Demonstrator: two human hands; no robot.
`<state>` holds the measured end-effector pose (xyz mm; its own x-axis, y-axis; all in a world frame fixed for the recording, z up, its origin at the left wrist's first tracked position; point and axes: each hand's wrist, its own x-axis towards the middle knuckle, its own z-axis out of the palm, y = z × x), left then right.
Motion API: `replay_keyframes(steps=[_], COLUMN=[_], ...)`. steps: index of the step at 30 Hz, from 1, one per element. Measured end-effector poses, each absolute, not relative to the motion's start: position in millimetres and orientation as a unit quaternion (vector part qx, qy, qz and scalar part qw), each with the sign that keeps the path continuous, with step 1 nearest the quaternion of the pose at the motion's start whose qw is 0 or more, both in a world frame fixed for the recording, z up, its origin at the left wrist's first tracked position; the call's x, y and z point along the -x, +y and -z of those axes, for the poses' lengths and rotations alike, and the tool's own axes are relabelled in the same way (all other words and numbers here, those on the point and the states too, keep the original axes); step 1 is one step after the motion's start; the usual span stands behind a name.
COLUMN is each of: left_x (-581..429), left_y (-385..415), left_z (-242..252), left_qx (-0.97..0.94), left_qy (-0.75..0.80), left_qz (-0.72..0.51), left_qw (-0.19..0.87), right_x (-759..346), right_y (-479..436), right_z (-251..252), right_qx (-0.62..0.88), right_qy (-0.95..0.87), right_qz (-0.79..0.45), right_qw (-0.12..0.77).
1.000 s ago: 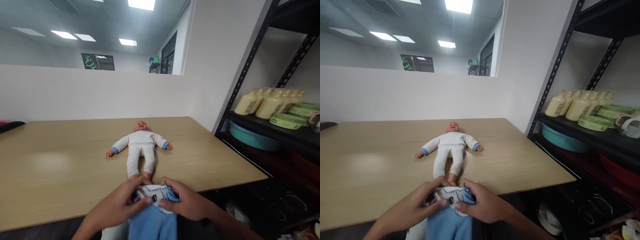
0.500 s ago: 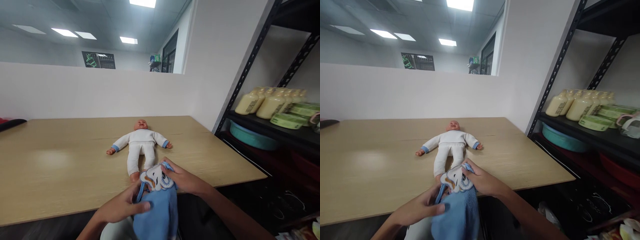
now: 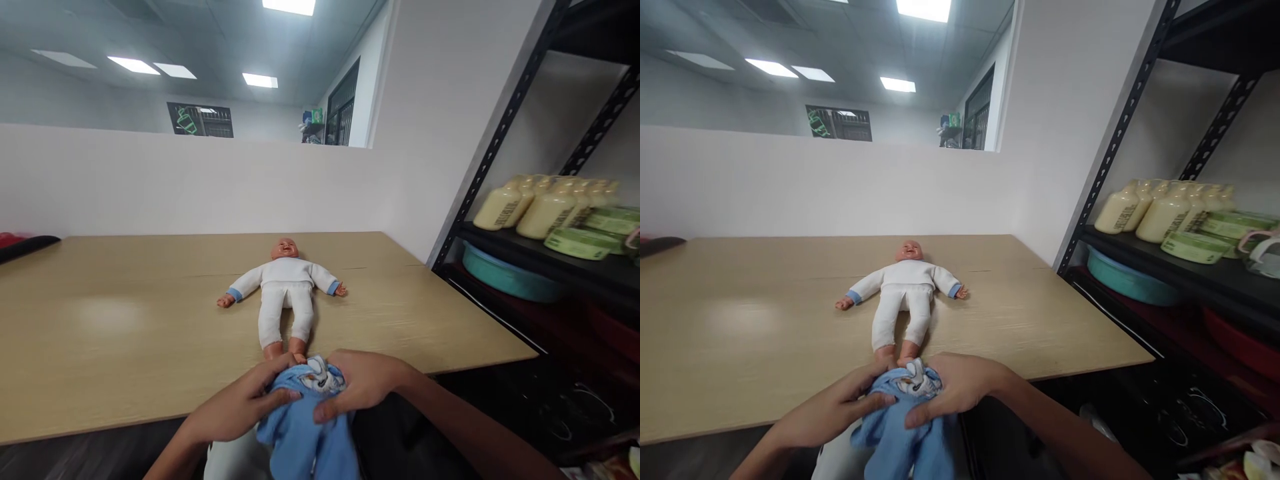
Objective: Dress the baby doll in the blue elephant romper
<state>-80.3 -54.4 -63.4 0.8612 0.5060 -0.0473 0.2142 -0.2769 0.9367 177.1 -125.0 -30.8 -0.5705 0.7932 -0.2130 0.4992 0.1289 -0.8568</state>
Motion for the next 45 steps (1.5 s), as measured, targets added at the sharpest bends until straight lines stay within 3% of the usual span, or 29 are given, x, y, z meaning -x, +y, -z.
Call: replay_keyframes(steps=[6, 9, 14, 20, 22, 25, 28, 31, 35, 40, 45], left_x=[77.5, 77.6, 81.8, 87.9, 86.2, 82.2, 80.1, 80.2, 81.1, 85.3, 93.5], left_y=[-51.1, -49.1, -47.1, -51.0, -55.4, -60.1, -60.1, -57.1, -54.8, -61.6, -78.4], left_z=[71.0, 71.8, 78.0, 100.8, 99.7, 90.8, 86.1, 93.2, 105.9, 102.5, 105.8], left_qx=[-0.7, -0.633, -0.627, -0.573, -0.527, -0.497, -0.519, -0.561, -0.532, -0.508, -0.56], left_qy=[0.167, 0.136, 0.098, 0.154, 0.163, 0.175, 0.162, 0.128, 0.114, 0.174, 0.24], left_qz=[-0.202, -0.179, -0.121, -0.217, -0.225, -0.214, -0.187, -0.164, -0.186, -0.23, -0.205], left_qw=[0.664, 0.741, 0.764, 0.775, 0.803, 0.823, 0.818, 0.801, 0.818, 0.812, 0.766], right_x=[-164.4, -151.8, -145.8, -162.9, -164.0, -157.6, -145.7, -135.0, -131.9, -137.7, -128.2], right_y=[-137.0, -139.7, -133.2, -130.8, -133.1, -135.7, -135.2, -132.9, -130.9, -136.3, -150.1], right_z=[39.3, 42.1, 41.1, 35.3, 39.8, 50.3, 57.6, 59.6, 57.9, 53.0, 57.5], right_qx=[0.477, 0.515, 0.465, 0.348, 0.323, 0.362, 0.413, 0.436, 0.421, 0.352, 0.425], right_qy=[-0.659, -0.599, -0.607, -0.639, -0.615, -0.517, -0.416, -0.39, -0.431, -0.589, -0.602], right_qz=[-0.461, -0.459, -0.526, -0.611, -0.642, -0.661, -0.657, -0.651, -0.651, -0.628, -0.55], right_qw=[0.354, 0.406, 0.371, 0.313, 0.324, 0.407, 0.475, 0.484, 0.462, 0.367, 0.393])
